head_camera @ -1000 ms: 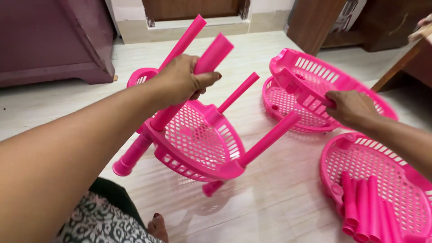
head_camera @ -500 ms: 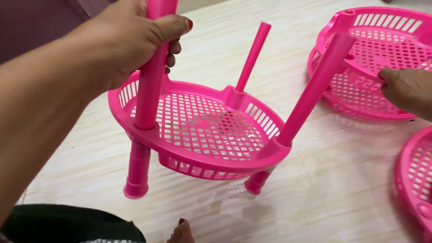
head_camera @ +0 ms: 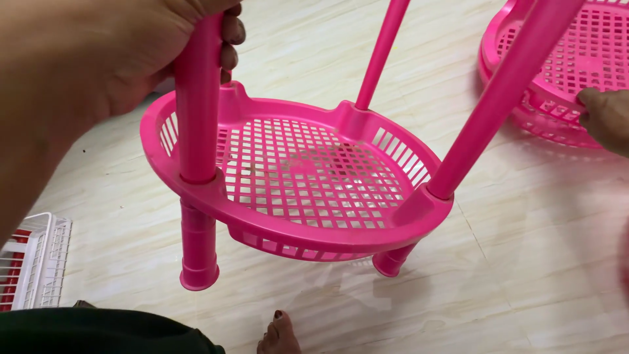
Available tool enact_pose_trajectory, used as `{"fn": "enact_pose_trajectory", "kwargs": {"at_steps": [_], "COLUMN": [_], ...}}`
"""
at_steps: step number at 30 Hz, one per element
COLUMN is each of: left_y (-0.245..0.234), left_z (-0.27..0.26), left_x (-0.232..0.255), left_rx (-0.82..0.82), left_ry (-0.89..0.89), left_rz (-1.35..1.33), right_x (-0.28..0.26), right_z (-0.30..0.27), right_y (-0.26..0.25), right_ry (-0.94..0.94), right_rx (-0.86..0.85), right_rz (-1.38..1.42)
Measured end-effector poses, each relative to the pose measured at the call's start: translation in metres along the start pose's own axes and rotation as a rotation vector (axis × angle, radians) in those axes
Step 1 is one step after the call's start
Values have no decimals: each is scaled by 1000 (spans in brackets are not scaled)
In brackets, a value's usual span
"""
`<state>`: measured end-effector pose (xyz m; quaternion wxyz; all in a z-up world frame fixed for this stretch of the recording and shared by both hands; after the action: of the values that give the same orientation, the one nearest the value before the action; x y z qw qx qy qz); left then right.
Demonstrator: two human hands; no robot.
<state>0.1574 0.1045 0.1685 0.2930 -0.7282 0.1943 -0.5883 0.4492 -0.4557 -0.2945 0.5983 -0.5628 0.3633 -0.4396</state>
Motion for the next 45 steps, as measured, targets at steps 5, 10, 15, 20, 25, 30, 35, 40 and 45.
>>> {"fn": "enact_pose_trajectory", "kwargs": {"at_steps": [5, 10, 15, 20, 25, 30, 35, 40, 45], "left_y": [3, 8, 10, 24, 57, 116, 163, 160, 110], "left_z": [-9, -27, -29, -20, -21, -28, -55, -71, -82], "left_x": [3, 15, 9, 13, 14, 25, 23, 11, -23], "left_rx": [6, -59, -93, -182, -334, -391, -398, -507, -362], "left_ry": [41, 116, 29, 109, 208, 415, 533, 590, 605], "left_rz": [33, 116, 131, 232, 274, 504, 469, 533, 597], "right_x": [-12, -51, -103, -150, -226, -316, -336, -306, -290], "right_z": [-14, -38, -69, -96, -131, -161, -188, -227, -253], "right_y": [-21, -75, -139, -238, -365, -448, -452, -414, -394], "right_ry": [20, 54, 89, 246, 249, 16, 100, 301, 421], "right_rx": [-103, -189, -166, -39, 99, -107, -250, -255, -173], "right_rz": [-113, -135, -77, 296, 981, 1324, 1293, 1317, 1341]}}
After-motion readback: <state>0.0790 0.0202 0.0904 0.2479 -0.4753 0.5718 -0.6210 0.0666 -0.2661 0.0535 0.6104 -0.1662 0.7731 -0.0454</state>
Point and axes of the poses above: each hand's wrist, its own z-axis towards the middle knuckle, its own y-axis out of the palm, x = y × z, the point moved 3 cm from there along z, towards the middle knuckle, and after that the axes turned 9 degrees about -x, right-handed, at the moved point
